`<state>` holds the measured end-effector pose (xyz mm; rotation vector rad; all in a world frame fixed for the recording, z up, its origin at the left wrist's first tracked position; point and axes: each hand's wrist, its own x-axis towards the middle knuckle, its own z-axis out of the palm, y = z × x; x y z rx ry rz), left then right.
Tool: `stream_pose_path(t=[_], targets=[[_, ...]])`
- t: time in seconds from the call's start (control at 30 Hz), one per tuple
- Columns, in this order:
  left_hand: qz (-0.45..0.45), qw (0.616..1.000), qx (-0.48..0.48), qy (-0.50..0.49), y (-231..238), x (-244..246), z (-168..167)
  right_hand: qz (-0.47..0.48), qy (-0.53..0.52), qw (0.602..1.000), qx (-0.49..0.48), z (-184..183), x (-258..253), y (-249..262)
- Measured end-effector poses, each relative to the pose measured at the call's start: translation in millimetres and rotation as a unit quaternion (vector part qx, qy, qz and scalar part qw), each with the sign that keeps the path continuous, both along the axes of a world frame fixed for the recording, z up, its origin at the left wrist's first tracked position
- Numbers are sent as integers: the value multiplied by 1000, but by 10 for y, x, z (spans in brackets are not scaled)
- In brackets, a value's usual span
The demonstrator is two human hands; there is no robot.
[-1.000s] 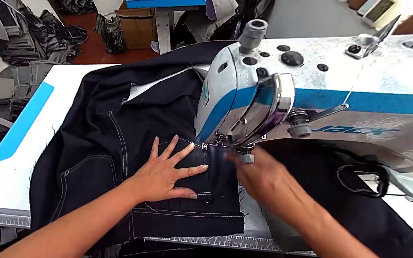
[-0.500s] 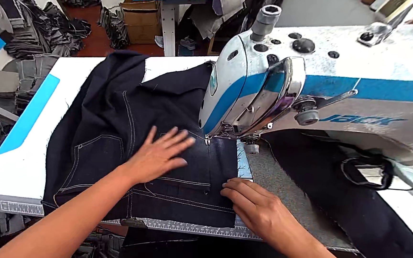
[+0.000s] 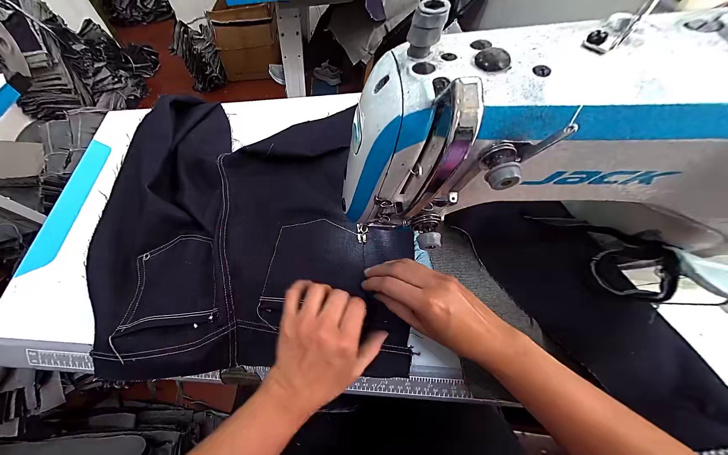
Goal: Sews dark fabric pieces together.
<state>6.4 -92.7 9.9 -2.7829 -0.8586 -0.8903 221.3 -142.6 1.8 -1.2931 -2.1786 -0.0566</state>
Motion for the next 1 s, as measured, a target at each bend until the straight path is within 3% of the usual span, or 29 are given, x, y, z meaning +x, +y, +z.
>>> stream_pose_path(t=[0.13,0.33,0.47,0.53,0.6,0.7,0.8,0.9,1.0], targets=[[-19,997,49,-61,12,87,-206,40,-17,999,24,-22,9,126],[-106,991,64,-47,84,-46,-250,53,-43,996,53,-40,19,27],[-195,977,-22,83,140,-225,-26,50,-57,996,41,-23,-54,-144],[-230,965,-90,87,349,-329,99,36,-48,998,32,-22,-130,-213],[-220,966,-108,88,693,-419,146,7,-31,999,22,-44,-212,-256],[-149,965,-115,182,1154,-633,18,-42,-25,999,4,-69,-263,-288],[-113,962,-112,223,1278,-824,-75,-46,-34,998,-11,-54,-247,-291],[-107,952,-96,271,1302,-792,76,-40,-49,998,-20,-20,-225,-263],[-133,973,-84,169,1306,-524,279,-44,-56,997,-24,-3,-229,-258]])
